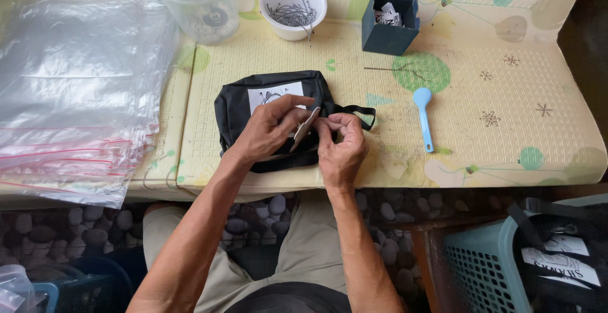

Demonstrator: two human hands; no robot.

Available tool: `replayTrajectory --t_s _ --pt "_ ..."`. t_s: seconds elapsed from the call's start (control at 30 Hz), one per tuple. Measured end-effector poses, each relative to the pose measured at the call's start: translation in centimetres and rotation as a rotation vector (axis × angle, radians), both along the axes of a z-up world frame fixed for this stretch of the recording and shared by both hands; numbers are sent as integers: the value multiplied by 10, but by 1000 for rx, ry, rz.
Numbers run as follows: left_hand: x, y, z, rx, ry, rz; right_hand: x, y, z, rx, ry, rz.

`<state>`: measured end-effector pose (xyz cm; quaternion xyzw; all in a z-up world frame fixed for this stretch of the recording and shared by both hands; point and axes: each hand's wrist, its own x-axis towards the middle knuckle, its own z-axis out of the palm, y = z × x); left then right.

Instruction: The person organizes a black bag by attaching a strap and a character pin to it before placing it inside a plastic bag.

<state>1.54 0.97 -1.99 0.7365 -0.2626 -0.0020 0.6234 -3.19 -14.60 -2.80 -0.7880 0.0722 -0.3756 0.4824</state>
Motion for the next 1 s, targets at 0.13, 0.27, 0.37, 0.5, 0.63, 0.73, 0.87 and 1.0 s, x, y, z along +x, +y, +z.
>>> replayTrajectory --t_s 0.13,0.27,0.37,0.5,0.63,0.73,0.87,1.0 --pt "9 -4 10 -73 27 -61 0 -4 -4 15 -14 58" --pt "17 -9 3 -57 85 -64 0 -6 -4 30 -20 62" --pt "19 -11 0 -47 114 -58 -1 -7 -4 32 -27 74" --pt "20 -7 8 -13 67 -104 -4 -7 3 66 16 94" --pt "26 -12 2 106 -70 -78 -8 -9 9 81 46 120" --pt "16 -17 23 248 -199 -126 -12 -11 11 49 59 114" --pt "6 -24 57 628 -358 -220 -20 -16 8 -30 45 74" --pt "1 -26 52 815 -517 -260 -29 -25 15 -110 -59 136"
